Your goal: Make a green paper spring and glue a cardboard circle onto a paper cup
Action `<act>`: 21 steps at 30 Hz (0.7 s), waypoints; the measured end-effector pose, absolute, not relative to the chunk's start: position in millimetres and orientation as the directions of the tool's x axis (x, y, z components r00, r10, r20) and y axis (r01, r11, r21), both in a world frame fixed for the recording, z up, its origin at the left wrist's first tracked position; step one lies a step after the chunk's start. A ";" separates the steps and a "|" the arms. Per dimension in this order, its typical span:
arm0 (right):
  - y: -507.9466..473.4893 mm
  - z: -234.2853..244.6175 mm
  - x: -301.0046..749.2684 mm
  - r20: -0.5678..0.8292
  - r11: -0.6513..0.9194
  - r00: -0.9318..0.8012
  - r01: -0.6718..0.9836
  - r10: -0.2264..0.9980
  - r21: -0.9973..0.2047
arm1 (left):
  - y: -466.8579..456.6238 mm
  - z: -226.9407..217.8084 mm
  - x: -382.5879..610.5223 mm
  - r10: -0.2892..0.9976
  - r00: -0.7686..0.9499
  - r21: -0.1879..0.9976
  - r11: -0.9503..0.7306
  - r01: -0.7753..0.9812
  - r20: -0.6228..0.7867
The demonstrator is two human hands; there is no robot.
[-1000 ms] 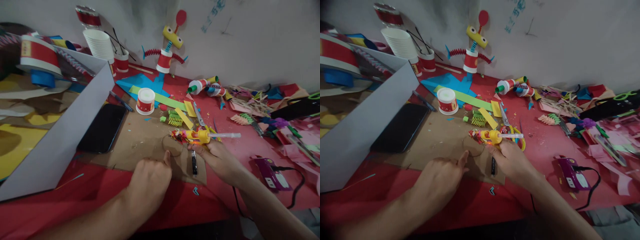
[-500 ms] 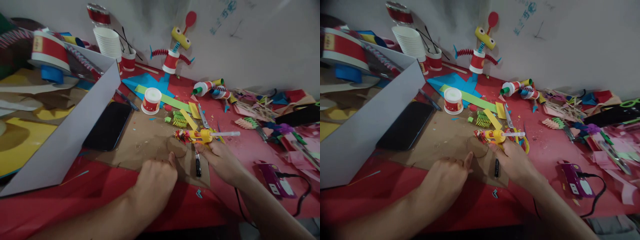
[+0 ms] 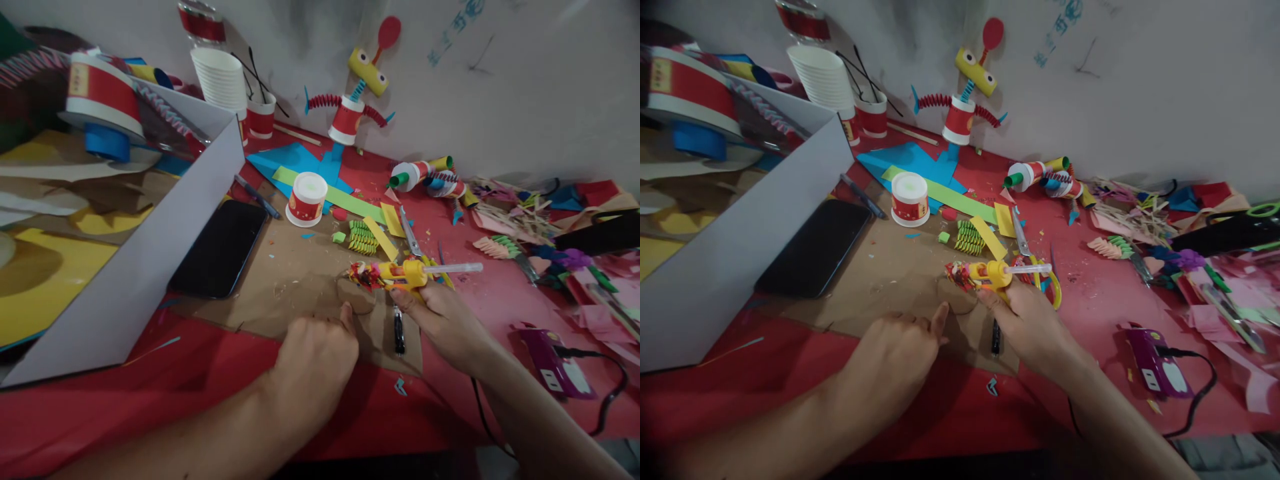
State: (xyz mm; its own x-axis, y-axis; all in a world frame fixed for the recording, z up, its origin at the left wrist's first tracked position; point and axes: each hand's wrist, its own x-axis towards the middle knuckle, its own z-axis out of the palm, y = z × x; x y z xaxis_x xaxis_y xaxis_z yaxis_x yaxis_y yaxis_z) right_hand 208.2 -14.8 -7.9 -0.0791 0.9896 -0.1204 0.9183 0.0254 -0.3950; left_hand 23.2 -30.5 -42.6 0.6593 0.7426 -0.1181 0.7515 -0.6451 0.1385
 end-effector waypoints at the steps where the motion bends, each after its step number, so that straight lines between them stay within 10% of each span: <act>1: -14.8 -7.9 208.1 -0.125 0.021 -0.077 0.917 0.989 -0.399 | -30.5 -42.3 23.0 0.740 0.662 0.144 -0.647 0.748 -0.114; 21: -21.1 -4.0 207.7 -0.168 0.035 -0.115 0.907 0.979 -0.420 | -31.9 -39.1 23.8 0.728 0.679 0.186 -0.657 0.731 -0.097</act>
State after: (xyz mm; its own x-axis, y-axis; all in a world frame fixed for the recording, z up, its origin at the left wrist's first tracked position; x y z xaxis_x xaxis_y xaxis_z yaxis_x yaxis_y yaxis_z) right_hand 207.7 -21.1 -4.0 -0.1154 0.9790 -0.1683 0.9070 0.0348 -0.4196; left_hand 23.8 -31.9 -39.1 0.6787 0.7280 -0.0967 0.7309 -0.6567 0.1858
